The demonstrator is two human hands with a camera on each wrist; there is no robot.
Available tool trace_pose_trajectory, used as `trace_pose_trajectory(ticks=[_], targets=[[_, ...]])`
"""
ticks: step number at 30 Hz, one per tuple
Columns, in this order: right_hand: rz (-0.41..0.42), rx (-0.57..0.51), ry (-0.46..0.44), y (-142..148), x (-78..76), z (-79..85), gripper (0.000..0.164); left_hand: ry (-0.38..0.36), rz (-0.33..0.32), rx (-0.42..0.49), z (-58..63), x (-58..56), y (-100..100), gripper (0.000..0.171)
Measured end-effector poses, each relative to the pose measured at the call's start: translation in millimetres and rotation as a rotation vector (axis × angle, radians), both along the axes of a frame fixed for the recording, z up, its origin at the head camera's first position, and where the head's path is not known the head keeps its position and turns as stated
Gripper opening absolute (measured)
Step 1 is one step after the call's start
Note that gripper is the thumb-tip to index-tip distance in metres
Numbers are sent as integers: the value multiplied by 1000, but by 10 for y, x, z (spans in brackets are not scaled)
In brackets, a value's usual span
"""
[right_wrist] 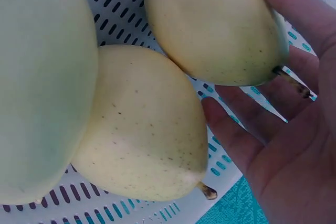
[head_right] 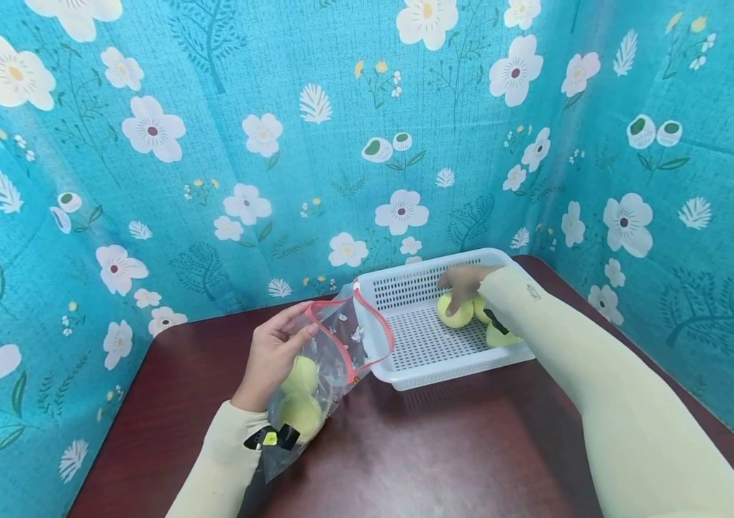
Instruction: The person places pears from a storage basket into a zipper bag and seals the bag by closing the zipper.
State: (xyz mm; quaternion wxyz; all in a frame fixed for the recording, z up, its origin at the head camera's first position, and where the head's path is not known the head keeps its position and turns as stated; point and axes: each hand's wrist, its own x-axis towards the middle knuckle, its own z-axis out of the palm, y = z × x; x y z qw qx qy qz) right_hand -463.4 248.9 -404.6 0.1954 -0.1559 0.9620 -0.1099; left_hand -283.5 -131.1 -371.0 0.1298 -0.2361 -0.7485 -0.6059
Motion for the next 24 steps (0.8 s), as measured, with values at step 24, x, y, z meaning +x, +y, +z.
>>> trace_pose_trajectory(ticks=[24], targets=[[81,62,-78,12,0,-63,86,-9,2,-2,-4,6,20,39]])
